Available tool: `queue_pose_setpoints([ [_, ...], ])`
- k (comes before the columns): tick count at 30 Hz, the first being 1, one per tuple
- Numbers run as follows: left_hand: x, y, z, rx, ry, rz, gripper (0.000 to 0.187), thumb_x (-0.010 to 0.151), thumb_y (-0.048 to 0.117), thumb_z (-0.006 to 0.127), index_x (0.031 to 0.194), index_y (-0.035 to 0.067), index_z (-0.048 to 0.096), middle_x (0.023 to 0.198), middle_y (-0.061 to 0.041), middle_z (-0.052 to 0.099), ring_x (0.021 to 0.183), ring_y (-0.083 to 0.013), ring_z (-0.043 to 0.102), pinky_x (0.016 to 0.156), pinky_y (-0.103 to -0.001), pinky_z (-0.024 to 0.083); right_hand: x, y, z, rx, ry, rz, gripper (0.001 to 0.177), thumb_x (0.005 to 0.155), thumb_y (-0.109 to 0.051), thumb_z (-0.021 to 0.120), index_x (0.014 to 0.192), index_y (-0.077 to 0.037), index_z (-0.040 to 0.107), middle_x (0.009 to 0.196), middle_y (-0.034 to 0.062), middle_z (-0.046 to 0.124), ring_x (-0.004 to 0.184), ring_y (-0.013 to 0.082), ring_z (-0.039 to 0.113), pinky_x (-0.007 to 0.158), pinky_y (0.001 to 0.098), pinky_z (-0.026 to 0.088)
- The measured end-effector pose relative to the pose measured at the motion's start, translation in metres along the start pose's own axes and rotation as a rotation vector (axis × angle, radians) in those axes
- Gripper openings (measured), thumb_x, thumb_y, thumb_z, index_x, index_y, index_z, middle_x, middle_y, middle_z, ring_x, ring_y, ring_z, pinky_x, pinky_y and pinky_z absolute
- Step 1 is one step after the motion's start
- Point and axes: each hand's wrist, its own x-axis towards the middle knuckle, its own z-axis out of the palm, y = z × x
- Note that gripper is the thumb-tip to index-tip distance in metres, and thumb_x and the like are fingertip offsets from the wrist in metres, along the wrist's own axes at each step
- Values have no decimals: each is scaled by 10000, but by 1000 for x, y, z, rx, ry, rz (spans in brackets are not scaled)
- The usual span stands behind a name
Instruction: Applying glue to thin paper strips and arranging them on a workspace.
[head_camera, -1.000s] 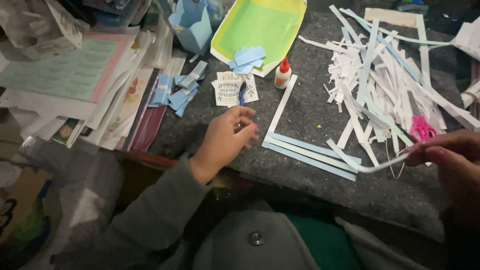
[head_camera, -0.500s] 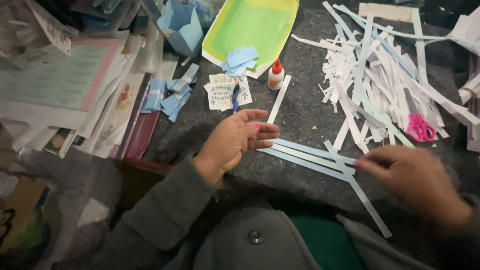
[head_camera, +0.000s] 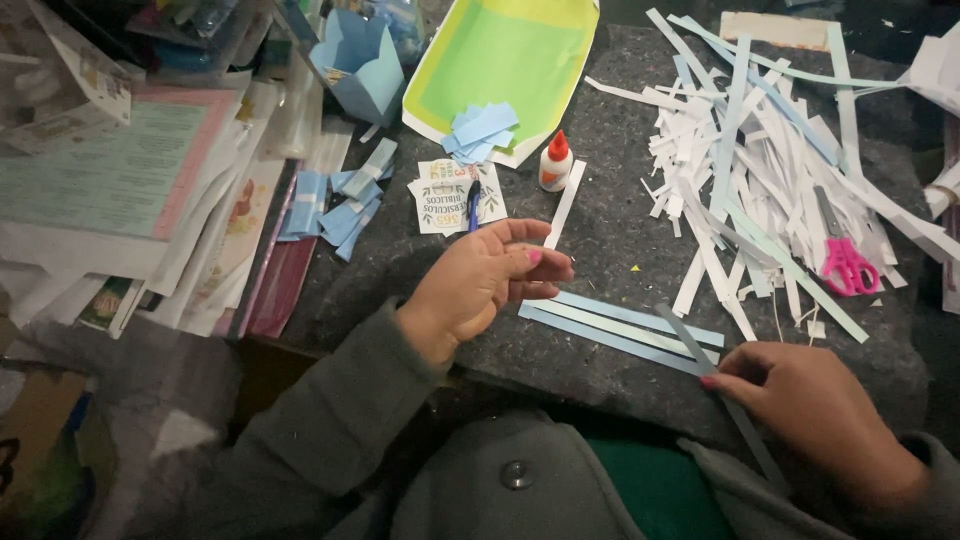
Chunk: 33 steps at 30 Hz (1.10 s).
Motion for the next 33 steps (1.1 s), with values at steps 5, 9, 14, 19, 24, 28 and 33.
queue_pose_setpoints([
  [5,-5,8,-4,290,52,100,387,998,78,542,1372,-9,502,1122,-158,732,1014,-200,722,854,-324,604,26,35,5,73,-57,-63,223,900,-351,764,1033,-199,858,898,25,786,766,165,734,707,301,626],
  [9,-2,4,-20,925,97,510,338,991,103,603,1323,39,586,1151,-86,757,1002,-161,742,841,-283,609,40,45,-21,69,-10,-79,209,932,-343,732,1066,-186,764,937,15,774,789,159,719,734,328,615],
  [14,5,-4,-34,1173,72,725,253,992,92,668,1244,70,677,1119,-92,724,988,-175,701,821,-295,591,39,-26,-68,196,-105,-101,232,938,-249,726,1096,-86,772,980,112,781,841,206,750,779,367,643],
  [19,4,-2,-40,1166,110,912,221,950,52,696,1171,53,696,1118,-105,696,1053,-243,687,918,-344,569,50,-81,-72,255,-122,-266,260,928,-310,691,1101,-141,786,927,27,818,787,129,748,756,325,610],
  [24,4,-1,-41,1229,119,947,164,859,24,733,1022,35,732,1094,-109,672,1088,-267,650,949,-375,551,54,-98,-62,327,-203,-167,280,977,-322,682,1104,-104,803,798,95,751,639,168,606,617,322,504],
  [28,0,3,-37,1269,62,848,122,785,4,711,903,10,740,1105,-123,639,1074,-264,629,886,-356,557,61,-102,-57,361,-316,-118,318,958,-362,680,1085,-100,808,742,55,723,594,143,579,568,305,467],
  [33,3,2,-37,1359,24,901,49,777,12,714,819,19,736,1082,-114,639,1071,-259,627,943,-382,532,65,-104,-56,376,-346,-95,317,964,-389,676,1047,-103,785,742,64,691,587,144,550,564,293,454],
])
